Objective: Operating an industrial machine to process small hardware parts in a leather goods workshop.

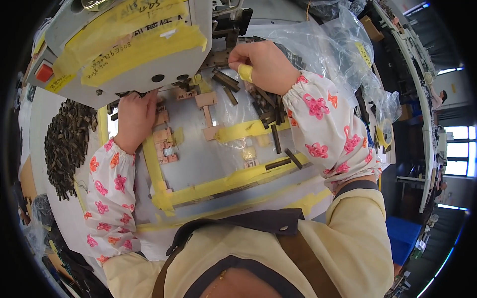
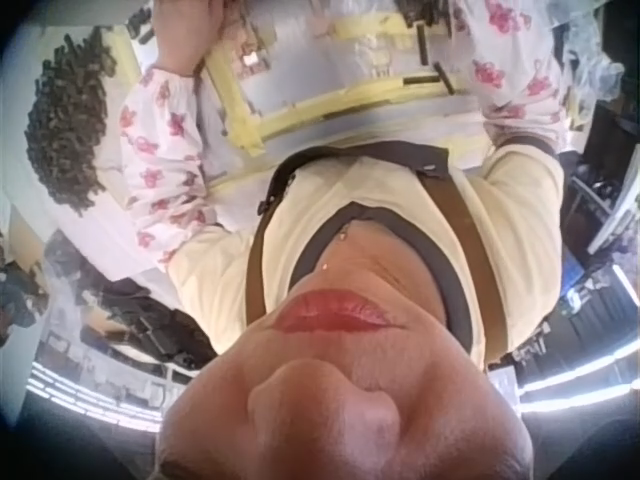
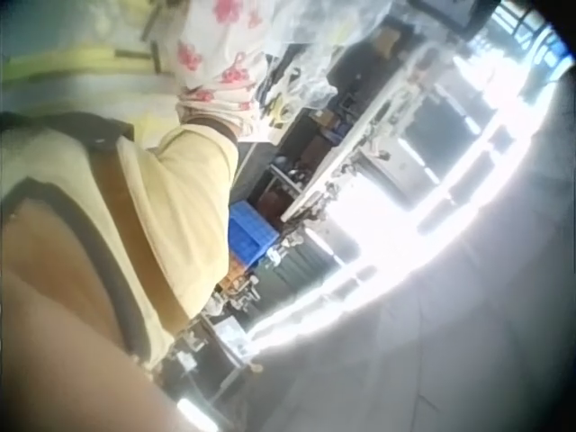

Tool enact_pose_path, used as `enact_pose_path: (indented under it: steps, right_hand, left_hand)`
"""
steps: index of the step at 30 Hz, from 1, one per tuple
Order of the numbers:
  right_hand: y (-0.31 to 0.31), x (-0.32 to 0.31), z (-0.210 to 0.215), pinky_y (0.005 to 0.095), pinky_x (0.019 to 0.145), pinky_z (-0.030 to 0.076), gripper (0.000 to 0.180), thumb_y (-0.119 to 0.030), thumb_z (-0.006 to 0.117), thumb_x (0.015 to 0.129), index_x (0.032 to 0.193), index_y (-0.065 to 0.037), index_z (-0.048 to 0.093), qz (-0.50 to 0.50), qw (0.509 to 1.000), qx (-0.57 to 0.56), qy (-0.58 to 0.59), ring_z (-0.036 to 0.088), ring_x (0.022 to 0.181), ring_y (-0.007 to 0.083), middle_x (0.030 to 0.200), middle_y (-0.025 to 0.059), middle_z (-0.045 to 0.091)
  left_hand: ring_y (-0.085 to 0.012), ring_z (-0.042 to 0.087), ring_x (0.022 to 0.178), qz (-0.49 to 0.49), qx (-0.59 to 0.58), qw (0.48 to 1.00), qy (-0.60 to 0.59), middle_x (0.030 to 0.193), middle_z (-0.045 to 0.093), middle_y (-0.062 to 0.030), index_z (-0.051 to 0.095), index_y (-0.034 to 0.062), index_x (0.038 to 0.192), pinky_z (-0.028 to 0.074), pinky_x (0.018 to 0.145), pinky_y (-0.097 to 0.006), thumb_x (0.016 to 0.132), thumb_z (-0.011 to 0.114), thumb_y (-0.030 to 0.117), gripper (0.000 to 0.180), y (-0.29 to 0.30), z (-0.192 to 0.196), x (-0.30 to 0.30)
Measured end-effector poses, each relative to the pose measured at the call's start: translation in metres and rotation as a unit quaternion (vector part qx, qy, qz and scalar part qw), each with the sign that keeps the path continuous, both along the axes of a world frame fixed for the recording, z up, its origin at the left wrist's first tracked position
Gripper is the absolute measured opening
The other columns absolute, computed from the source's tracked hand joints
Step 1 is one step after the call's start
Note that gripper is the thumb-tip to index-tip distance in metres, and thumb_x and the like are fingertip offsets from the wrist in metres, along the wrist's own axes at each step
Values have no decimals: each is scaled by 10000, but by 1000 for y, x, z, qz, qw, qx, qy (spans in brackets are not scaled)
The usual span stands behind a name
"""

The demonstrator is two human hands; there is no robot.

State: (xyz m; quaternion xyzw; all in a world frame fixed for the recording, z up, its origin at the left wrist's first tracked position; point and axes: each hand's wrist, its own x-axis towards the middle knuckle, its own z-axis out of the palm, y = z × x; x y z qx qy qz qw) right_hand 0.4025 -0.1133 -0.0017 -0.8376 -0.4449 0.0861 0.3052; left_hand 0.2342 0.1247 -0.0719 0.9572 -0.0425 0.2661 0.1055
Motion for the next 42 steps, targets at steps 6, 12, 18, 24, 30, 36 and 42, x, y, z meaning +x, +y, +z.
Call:
enact_pose_path:
  steps: [6,12,18,24,30,36,42]
  right_hand:
    - [-3,-11,-21,386,651,497,182,-184,682,751,850,-37,639,52,991,-83,-94,633,728,302,759,126,651]
    - [-2,-18,-21,407,642,493,186,-196,684,748,840,-43,635,32,987,-82,-133,624,732,325,763,134,644]
    - [3,-14,-30,402,662,476,160,-62,635,724,870,-5,603,46,982,-120,-136,602,751,323,780,142,620]
    - [11,-27,-24,445,701,474,171,-47,580,677,839,-1,554,73,978,-65,-184,582,829,362,841,180,586]
    - [-1,-26,-30,439,659,456,132,-110,652,723,772,-6,589,43,986,-78,-144,581,757,365,747,180,585]
    - [1,-27,-19,431,589,464,216,-197,683,735,765,-25,556,20,986,-37,-160,601,663,344,655,149,600]
    - [13,-33,-17,420,619,467,145,-135,644,764,818,-25,565,87,991,-2,-101,603,710,356,740,160,618]
  left_hand:
    - [-342,557,568,134,76,988,4,629,579,-141,629,21,653,438,528,-416,731,592,100,117,17,14,-11]
    - [-340,584,621,119,97,981,115,682,620,-140,656,9,736,453,565,-412,774,591,113,128,-4,13,-2]
    - [-302,597,847,-79,-34,995,50,906,630,-117,599,27,1035,471,707,-378,758,588,45,278,-17,6,18]
    - [-365,559,903,-10,63,996,58,935,604,-152,597,49,1009,456,770,-464,673,625,103,342,-9,8,5]
    - [-371,551,931,-46,-115,991,-49,1005,579,-161,595,86,1035,457,778,-447,787,643,202,278,-20,-3,12]
    - [-355,550,940,-8,-27,999,-37,1034,580,-161,606,100,1064,456,773,-439,835,623,239,269,-18,-8,9]
    - [-349,573,900,-23,-53,998,-37,992,596,-167,616,68,1047,465,744,-435,835,620,219,260,-17,1,10]
